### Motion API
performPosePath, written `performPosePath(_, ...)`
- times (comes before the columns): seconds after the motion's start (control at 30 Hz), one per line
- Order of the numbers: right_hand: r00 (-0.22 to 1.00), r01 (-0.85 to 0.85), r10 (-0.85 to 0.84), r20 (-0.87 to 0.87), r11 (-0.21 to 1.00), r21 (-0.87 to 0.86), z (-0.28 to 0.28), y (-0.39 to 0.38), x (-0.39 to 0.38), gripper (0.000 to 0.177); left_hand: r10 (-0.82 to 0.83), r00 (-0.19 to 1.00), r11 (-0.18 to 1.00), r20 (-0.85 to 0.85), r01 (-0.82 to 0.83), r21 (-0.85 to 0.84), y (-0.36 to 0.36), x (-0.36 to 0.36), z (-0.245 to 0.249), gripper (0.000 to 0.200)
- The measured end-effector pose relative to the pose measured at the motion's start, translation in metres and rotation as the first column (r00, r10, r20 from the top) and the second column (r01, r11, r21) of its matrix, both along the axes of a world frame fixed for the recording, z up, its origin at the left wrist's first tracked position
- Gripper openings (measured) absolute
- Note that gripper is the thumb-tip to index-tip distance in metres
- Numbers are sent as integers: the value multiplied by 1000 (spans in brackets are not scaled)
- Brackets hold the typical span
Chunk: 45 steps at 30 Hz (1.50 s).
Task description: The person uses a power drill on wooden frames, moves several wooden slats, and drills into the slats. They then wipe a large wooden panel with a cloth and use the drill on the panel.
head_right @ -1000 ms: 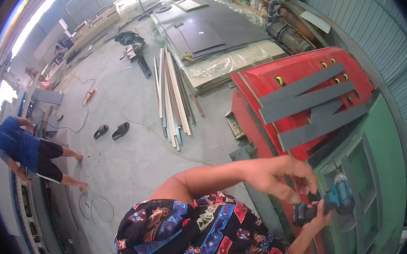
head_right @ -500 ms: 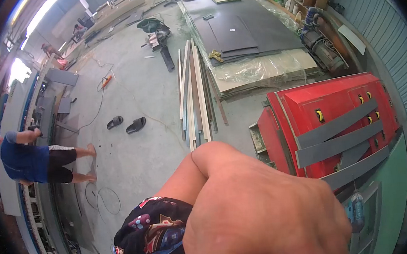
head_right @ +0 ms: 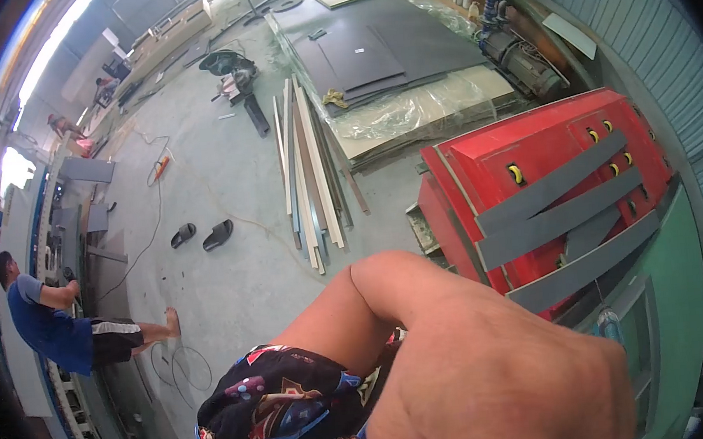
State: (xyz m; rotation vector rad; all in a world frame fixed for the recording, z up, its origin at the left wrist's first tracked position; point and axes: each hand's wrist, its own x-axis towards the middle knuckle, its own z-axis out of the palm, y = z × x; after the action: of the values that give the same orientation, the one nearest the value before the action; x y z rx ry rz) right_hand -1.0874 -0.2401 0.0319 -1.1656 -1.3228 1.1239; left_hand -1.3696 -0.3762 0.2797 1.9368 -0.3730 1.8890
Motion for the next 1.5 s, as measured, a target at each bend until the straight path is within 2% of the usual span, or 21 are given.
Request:
performPosePath(0.23, 999, -15, 11, 40, 994, 111, -4, 22, 28, 23, -23, 1000, 992, -9, 24, 122, 29, 33, 12, 41)
performPosePath(0.3, 999, -23, 16, 44, 989, 143, -5, 28, 30, 23, -44, 999, 999, -9, 44, -24, 28, 41, 13, 36)
performPosePath(0.33, 999, -33, 26, 48, 987, 156, -5, 29, 30, 23, -39, 999, 999, -12, 39, -24, 30, 49, 14, 36)
performPosePath(0.4, 997, -63, 54, 54, 981, 186, -5, 36, 27, 23, -160, 982, 971, 98, 139, 194, 37, 66, 17, 41)
performPosePath(0.43, 996, -79, 68, 59, 977, 199, -5, 38, 25, 23, -149, 984, 973, 95, 129, 194, 36, 69, 15, 41)
performPosePath(0.57, 987, -150, 131, 90, 956, 253, -3, 49, 16, 23, -168, 955, 984, -244, 148, -100, 37, 70, -5, 40)
performPosePath(0.6, 984, -169, 147, 101, 950, 264, -3, 52, 14, 23, -156, 958, 986, -241, 136, -99, 37, 69, -12, 40)
performPosePath(0.67, 977, -203, 174, 123, 937, 285, -2, 55, 11, 23, -359, 894, 890, -267, 241, -388, 38, 69, -27, 42)
performPosePath(0.7, 974, -216, 184, 132, 930, 296, -1, 57, 10, 23, -352, 897, 891, -265, 235, -387, 40, 68, -41, 42)
performPosePath(0.77, 968, -241, 203, 148, 916, 320, -1, 61, 6, 23, -331, 868, 765, -370, 17, -644, 43, 60, -74, 34)
performPosePath(0.83, 960, -271, 227, 165, 900, 341, 4, 61, 2, 23, -177, 712, 708, -680, -388, -590, 37, 37, -97, 39)
performPosePath(0.87, 958, -278, 235, 165, 898, 341, 7, 63, -1, 23, -120, 742, 649, -659, -444, -618, 38, 33, -129, 41)
performPosePath(0.9, 983, -181, 177, 44, 977, 111, 12, 63, -5, 21, -61, 766, 585, -640, -492, -645, 38, 29, -163, 43)
performPosePath(0.93, 995, -95, 88, -55, 986, -137, 16, 64, -9, 20, -21, 656, 457, -754, -665, -591, 30, 20, -180, 43)
performPosePath(0.97, 997, -58, 51, -51, 987, -147, 18, 62, -13, 19, -7, 525, 313, -851, -807, -500, 17, 11, -195, 43)
performPosePath(1.03, 997, -67, 59, -55, 986, -153, 13, 68, -13, 18, -74, 219, 143, -973, -963, -228, -2, 2, -234, 46)
performPosePath(1.1, 996, -75, 66, -61, 984, -161, 12, 71, -13, 18, -293, -14, 122, -956, -992, -22, -21, -7, -244, 49)
performPosePath(1.13, 996, -85, 80, -42, 985, -149, 11, 73, -14, 18, -292, -14, 118, -956, -993, -22, -28, -9, -256, 49)
performPosePath(1.2, 995, -98, 96, -26, 986, -136, 11, 76, -15, 18, -329, 108, 13, -938, -993, -119, -40, -10, -276, 53)
performPosePath(1.3, 992, -120, 115, -51, 986, -112, 9, 81, -17, 18, -353, 114, -57, -929, -993, -100, -44, -9, -282, 55)
performPosePath(1.5, 996, -70, 59, -70, 983, -172, 18, 76, -26, 18, -357, 118, -57, -927, -993, -104, -38, -3, -278, 60)
